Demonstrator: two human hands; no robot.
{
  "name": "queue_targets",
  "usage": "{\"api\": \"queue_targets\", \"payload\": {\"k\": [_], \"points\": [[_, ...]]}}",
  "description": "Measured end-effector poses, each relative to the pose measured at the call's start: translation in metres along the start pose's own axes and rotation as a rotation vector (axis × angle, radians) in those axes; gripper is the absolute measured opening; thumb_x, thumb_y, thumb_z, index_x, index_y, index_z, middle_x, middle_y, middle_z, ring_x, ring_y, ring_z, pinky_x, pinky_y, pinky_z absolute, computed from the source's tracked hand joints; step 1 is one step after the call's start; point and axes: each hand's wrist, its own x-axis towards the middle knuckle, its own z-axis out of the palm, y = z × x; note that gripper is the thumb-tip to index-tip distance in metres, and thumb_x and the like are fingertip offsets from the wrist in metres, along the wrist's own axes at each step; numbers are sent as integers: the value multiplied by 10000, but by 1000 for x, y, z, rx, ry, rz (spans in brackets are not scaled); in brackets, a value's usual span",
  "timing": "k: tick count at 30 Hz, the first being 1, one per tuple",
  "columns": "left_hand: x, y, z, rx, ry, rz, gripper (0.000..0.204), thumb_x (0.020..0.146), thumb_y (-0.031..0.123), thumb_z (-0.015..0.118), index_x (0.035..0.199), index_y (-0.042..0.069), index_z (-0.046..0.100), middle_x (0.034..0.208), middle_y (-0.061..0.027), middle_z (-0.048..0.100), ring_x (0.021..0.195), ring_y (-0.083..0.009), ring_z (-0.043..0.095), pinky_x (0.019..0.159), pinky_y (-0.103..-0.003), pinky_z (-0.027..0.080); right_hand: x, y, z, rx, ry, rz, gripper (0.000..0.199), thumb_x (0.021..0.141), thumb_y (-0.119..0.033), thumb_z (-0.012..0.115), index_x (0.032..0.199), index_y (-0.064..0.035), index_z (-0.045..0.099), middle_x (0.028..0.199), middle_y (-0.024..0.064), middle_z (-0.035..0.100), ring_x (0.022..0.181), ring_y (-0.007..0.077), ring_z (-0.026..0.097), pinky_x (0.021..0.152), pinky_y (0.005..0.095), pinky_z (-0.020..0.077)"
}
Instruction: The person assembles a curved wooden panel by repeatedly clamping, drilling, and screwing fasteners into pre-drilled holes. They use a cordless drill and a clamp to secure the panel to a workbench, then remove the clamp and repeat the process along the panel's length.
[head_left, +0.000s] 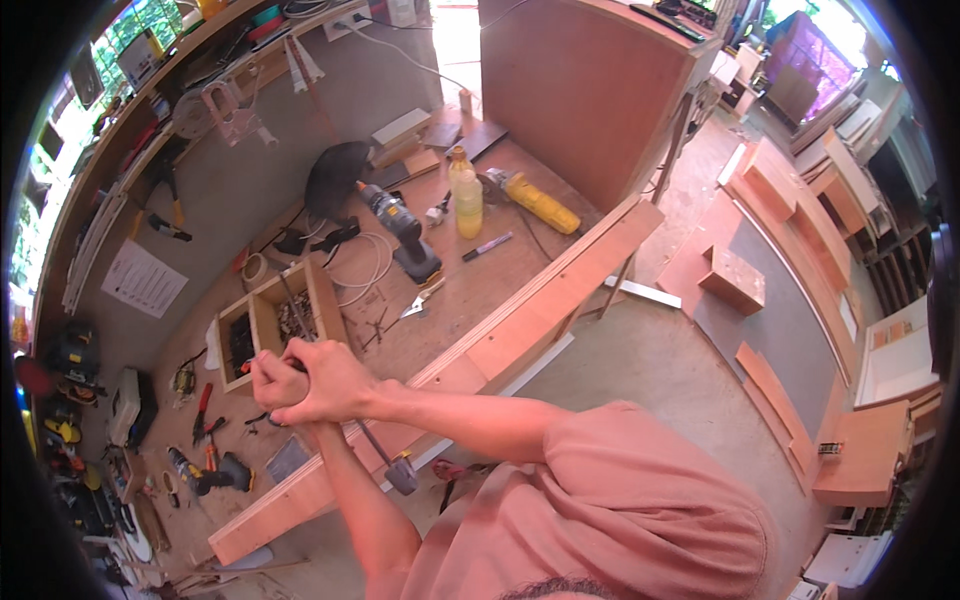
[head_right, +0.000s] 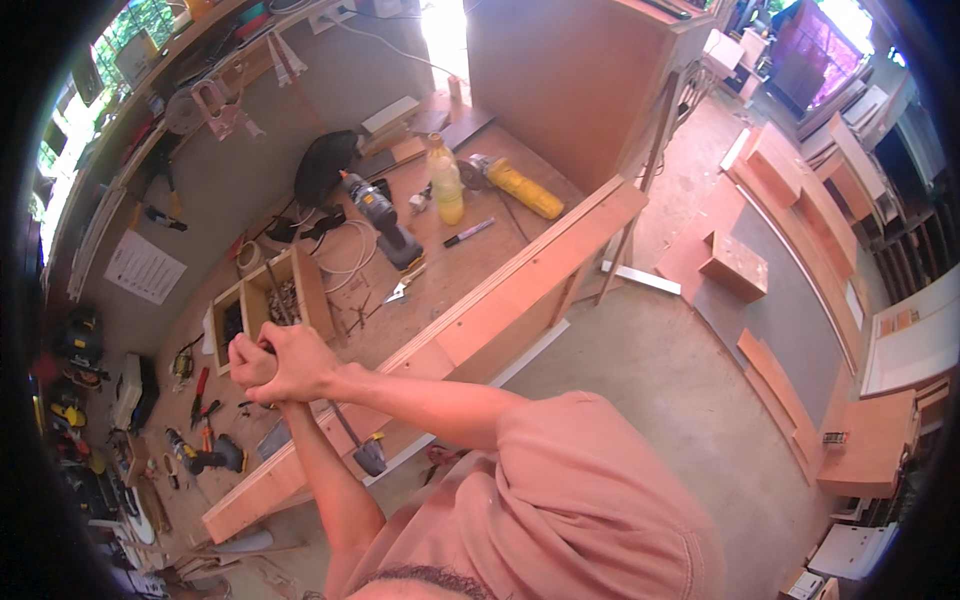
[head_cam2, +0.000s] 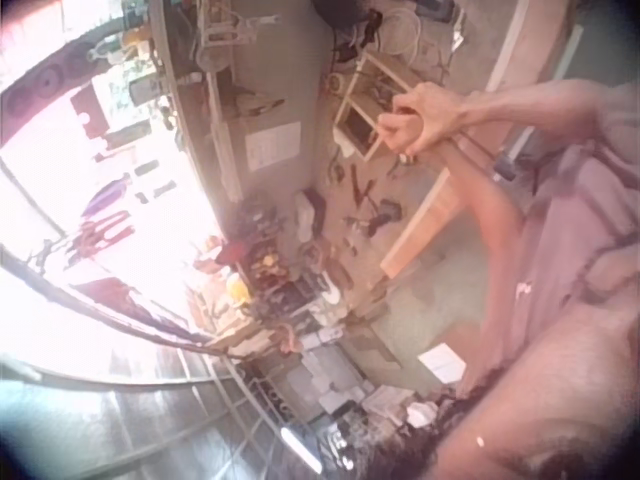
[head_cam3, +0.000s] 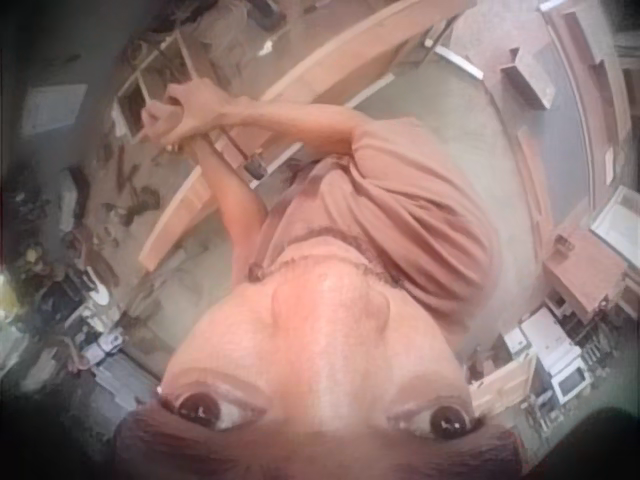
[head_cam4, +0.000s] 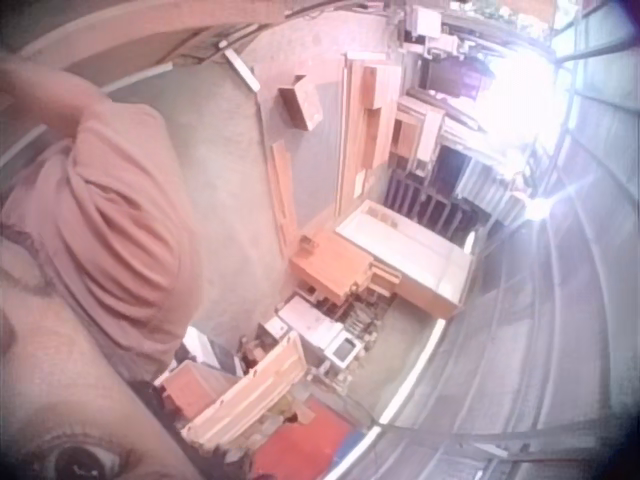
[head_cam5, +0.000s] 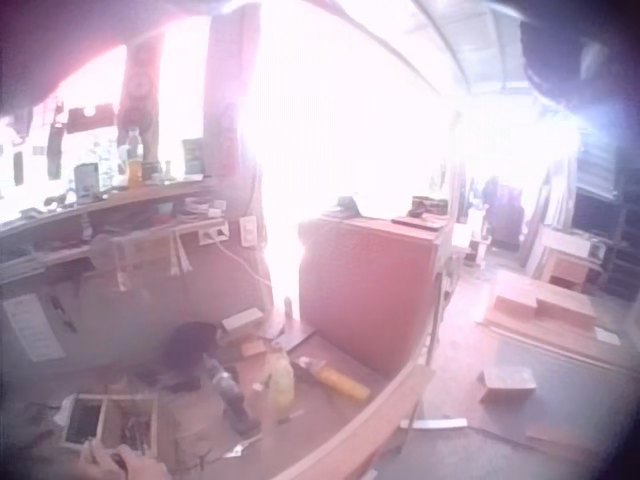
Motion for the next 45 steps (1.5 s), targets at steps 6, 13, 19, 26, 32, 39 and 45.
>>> {"api": "queue_targets", "payload": {"k": [6,13,19,26,32,39,45], "points": [[-1,3,0,-1,14,15,291,924,176,672,703,18,568,654,-136,588,603,-267,580,566,-410,446,1,-1,-7,-8,0,48,748,606,-537,883,1012,49,658,919,230,740,874,378,747,832,429,597],[8,7,-3,34,80,92,294,926,179,670,700,17,575,660,-137,595,612,-263,584,572,-411,446,9,-3,-3,-32,-104,88,820,640,-538,907,1157,42,645,998,208,732,977,307,745,881,404,590],[-28,30,16,106,25,253,297,929,180,668,697,16,581,665,-137,602,620,-259,587,576,-411,447,-2,-10,-15,-83,-338,-134,858,770,-533,801,1388,0,535,1313,208,610,1252,367,589,1076,464,456],[-52,46,-28,-71,-179,48,348,1009,315,599,1187,17,613,1092,-204,623,1010,-357,627,891,-425,494,-73,27,-57,-220,-286,3,1021,833,-533,804,1568,17,359,1544,263,443,1452,404,429,1213,476,314],[-80,-22,-152,816,-853,215,542,1070,458,468,1455,79,507,1469,-165,524,1427,-347,438,1203,-529,327,-114,52,-111,-940,-693,-166,918,851,-378,813,1586,-50,372,1645,222,338,1528,410,309,1248,587,214],[-72,-23,-197,1011,-1103,511,832,1021,641,460,1624,89,304,1669,-164,325,1561,-346,278,1275,-533,227,-119,78,-121,-1005,-679,-347,947,815,-352,830,1607,-99,378,1687,170,305,1560,391,265,1243,615,196],[-80,-16,-201,1017,-1077,563,875,946,547,647,1596,49,339,1647,-166,366,1536,-357,331,1244,-513,307,-120,66,-125,-952,-716,-273,915,810,-335,842,1590,-128,409,1681,186,301,1549,412,278,1235,639,204]]}}
